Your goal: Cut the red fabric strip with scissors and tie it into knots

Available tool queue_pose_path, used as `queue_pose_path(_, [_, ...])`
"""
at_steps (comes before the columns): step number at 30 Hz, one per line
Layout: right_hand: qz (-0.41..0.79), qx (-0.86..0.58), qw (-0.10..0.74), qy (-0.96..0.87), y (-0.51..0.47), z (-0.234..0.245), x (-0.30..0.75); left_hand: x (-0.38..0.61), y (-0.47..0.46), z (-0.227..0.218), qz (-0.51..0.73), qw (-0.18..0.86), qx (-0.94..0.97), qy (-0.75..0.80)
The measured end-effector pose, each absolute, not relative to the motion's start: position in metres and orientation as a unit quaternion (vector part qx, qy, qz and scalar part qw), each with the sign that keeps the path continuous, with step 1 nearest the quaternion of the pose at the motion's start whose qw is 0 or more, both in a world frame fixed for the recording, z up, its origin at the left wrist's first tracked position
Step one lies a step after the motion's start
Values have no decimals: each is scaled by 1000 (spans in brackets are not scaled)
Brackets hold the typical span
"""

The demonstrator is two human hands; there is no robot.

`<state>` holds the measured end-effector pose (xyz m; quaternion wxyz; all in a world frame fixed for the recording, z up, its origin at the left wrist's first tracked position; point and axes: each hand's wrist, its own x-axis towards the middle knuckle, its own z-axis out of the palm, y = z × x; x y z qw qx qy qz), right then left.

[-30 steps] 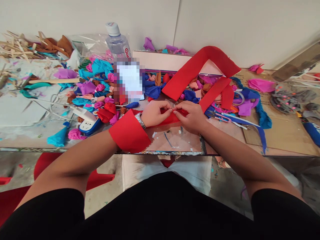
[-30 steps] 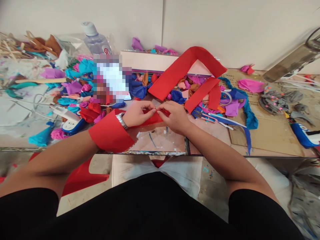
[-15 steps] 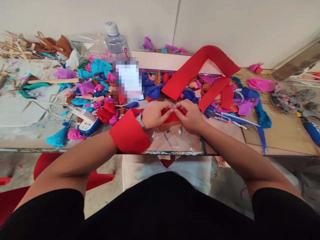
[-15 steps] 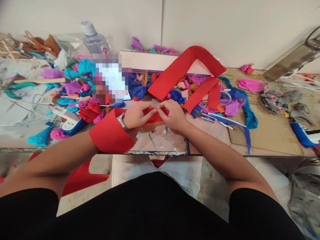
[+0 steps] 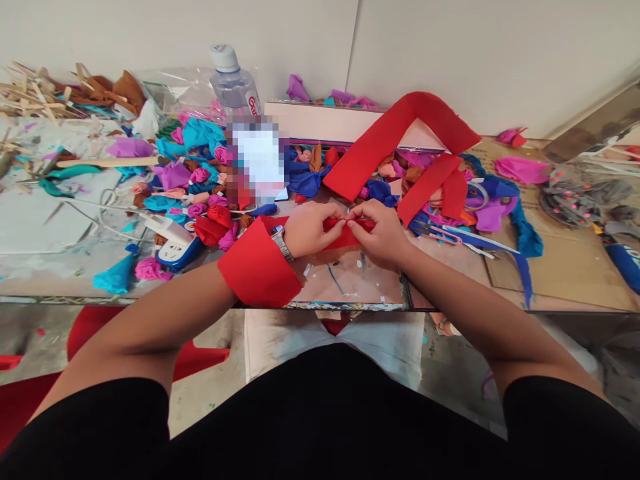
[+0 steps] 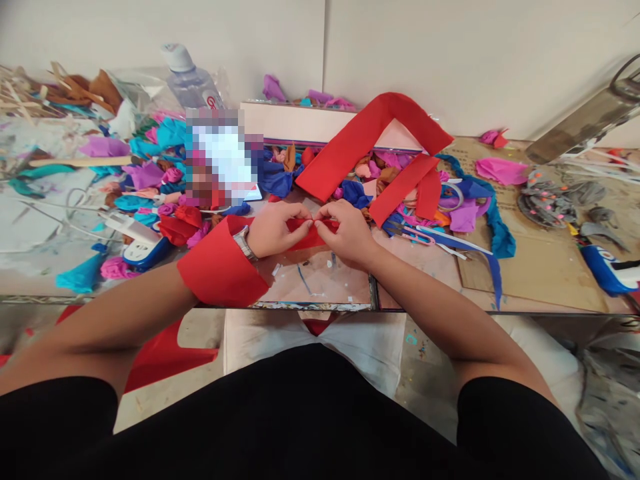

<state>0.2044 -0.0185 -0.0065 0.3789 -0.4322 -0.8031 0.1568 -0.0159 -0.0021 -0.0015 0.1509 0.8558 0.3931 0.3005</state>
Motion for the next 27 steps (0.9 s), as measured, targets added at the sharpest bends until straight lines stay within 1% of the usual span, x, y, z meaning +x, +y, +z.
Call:
queue_pose_path(4, [153,-424,367,-814,-18,-5,205,-14,0,-4,281,136,871,380])
queue_pose_path(9, [189,-432,362,-805,-17,-4,203,-14,0,-4,291,120,883,349])
queue_pose_path(15, [220,-444,386,-778,-17,-6,203,-19,0,-1,281,128,878,365])
queue_pose_path(22, [165,-444,369,-799,-16,-5,206,-19,2,-1,283,151,875,363])
queue_pose_path(27, [206,-453,380,-780,-16,-1,206,-21,4,3,290,163,855,398])
